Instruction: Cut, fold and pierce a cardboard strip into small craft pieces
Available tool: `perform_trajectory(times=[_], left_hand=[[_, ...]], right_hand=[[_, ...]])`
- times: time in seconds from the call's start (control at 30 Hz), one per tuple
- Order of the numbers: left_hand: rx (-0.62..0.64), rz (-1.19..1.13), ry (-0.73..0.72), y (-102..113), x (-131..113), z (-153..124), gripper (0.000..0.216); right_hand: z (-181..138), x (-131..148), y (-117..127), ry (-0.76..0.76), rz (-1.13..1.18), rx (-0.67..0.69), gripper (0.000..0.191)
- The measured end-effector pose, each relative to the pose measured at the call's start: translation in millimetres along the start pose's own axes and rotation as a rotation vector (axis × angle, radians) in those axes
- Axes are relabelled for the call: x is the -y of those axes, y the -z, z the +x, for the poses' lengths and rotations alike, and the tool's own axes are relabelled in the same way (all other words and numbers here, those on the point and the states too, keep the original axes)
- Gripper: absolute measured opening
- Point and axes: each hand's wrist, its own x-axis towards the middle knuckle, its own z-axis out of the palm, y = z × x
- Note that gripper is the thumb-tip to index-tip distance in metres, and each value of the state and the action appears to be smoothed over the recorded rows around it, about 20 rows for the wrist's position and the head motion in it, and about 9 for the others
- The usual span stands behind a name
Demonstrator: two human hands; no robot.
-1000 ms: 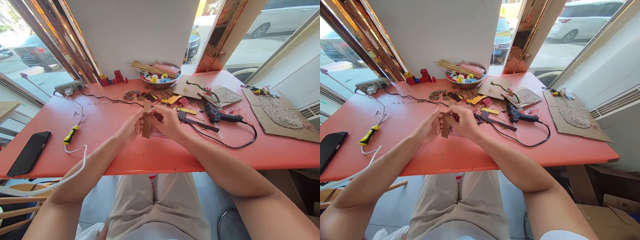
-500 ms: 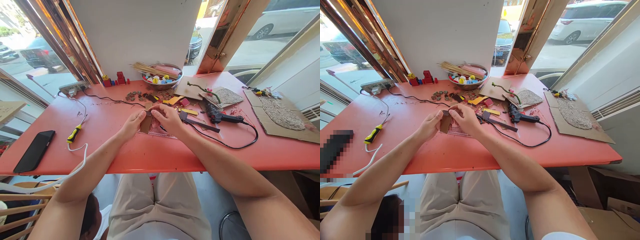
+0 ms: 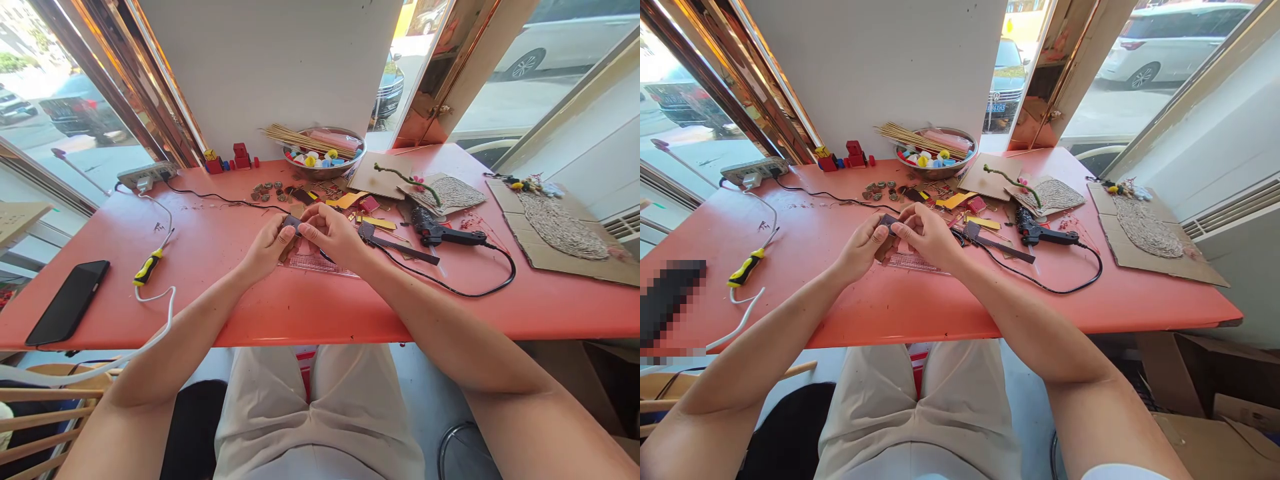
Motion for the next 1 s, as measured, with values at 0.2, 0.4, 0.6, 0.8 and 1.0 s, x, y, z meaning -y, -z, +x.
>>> perform_trajectory(times=[0.2,0.4,0.6,0.8,1.0], left_hand=[[-0.007,-0.007,-0.012,-2.6,-1.6,0.0,0.069],[0.023,0.027,-0.045,-2.2,0.2,0.2,0.067],[0.021,0.054,-0.054,-1.3,1.1,-0.3,0.065],[0.055,0.066,-0.026,-0.4,-1.9,0.8,0.065],[0.136,0.041,0.03,2.5,-3.2,1.7,0.067]], right_hand=[[-0.5,-0.7,-0.5,0.005,-0.001,-0.007,0.035],[0.0,-1.2,-0.7,0.011,-0.011,0.003,0.033],[-0.5,-1.4,-0.3,0.041,-0.099,-0.031,0.03],[-3.9,1.6,0.2,0.067,-0.275,-0.037,0.029],[-5.3,-0.9,0.4,0.066,-0.31,0.022,0.043]])
